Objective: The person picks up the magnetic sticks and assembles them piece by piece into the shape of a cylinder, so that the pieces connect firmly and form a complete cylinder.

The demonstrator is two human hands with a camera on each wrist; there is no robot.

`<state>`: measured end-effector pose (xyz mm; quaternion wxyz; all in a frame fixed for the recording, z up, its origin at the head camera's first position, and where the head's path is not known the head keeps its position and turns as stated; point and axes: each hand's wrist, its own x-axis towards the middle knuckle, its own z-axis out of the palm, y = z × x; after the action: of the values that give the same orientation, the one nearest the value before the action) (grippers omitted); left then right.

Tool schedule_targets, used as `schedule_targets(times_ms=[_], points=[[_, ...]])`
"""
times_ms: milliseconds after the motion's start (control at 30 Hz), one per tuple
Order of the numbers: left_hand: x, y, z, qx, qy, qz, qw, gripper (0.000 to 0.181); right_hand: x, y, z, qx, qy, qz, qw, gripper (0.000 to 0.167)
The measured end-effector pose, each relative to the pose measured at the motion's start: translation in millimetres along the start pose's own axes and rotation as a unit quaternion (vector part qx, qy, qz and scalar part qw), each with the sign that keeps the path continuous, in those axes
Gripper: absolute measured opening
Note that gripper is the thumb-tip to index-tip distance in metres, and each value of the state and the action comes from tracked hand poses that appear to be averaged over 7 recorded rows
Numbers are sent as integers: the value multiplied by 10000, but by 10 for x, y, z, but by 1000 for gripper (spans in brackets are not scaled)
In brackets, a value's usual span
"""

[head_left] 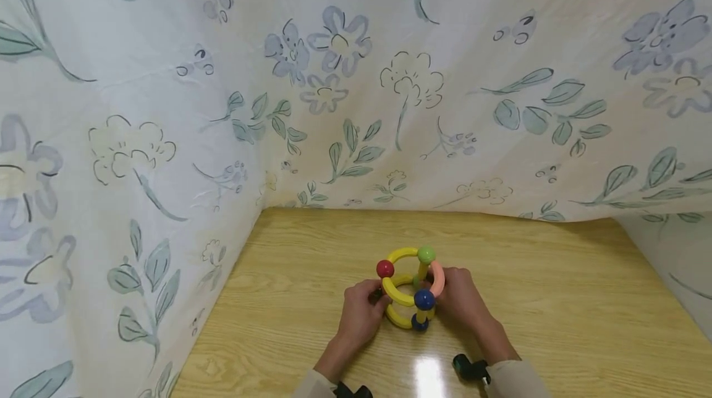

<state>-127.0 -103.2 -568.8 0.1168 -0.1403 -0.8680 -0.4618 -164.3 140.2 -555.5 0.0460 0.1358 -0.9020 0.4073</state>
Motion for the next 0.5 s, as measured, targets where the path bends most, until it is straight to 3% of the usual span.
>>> schedule_targets(times_ms=[500], points=[[-25, -93, 8, -156, 50, 49, 9999, 23, -22, 0, 58, 19, 21, 148, 9999, 9]])
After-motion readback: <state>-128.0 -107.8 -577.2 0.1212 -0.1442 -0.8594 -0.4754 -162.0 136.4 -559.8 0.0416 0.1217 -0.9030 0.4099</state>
